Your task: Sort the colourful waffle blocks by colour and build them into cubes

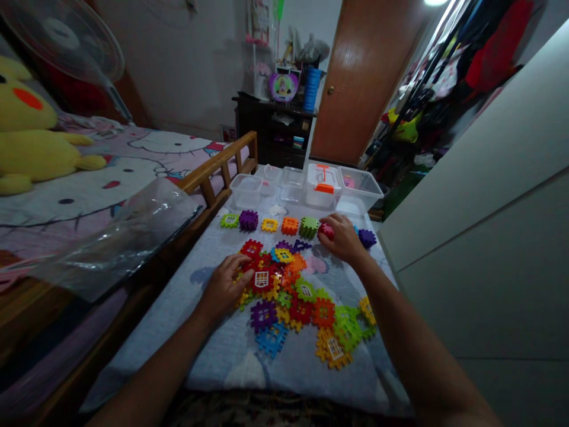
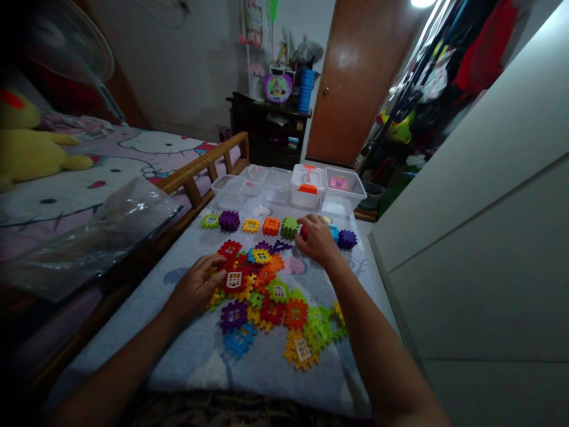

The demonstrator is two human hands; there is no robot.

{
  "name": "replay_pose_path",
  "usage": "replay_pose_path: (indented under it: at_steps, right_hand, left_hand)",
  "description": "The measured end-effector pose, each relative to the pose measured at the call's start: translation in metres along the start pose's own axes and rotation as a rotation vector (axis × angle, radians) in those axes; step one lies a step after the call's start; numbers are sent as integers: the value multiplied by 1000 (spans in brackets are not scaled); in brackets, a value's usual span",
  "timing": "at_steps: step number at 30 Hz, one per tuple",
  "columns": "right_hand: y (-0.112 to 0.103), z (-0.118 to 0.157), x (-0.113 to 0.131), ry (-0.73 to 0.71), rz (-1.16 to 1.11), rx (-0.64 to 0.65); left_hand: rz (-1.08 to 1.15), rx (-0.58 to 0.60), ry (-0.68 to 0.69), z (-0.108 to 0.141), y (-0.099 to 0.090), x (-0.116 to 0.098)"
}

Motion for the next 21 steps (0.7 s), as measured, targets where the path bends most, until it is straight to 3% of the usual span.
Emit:
replay_pose_path:
  at_steps: [3, 8, 14, 21]
  right_hand:
    - [15, 13, 32, -88, -224, 180]
    - [49, 15, 65, -84, -178, 363]
    - [69, 4, 75, -133, -183, 508]
    - [60, 12, 69, -144, -142, 518]
  left_hand:
    - [18, 5, 4, 1, -1, -2]
    - [54, 1, 32, 1, -2, -4]
    - [38, 12, 86, 3, -2, -7]
    - [-7, 32, 112, 4, -1, -10]
Point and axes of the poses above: each hand's wrist, its own z-axis away from the middle knuckle, its own y-axis out of the palm, x = y × z, the point moved 1 cm from there along -z, towards the middle knuckle, and after that the axes turned 6 degrees about -x, right-handed, at the moved point
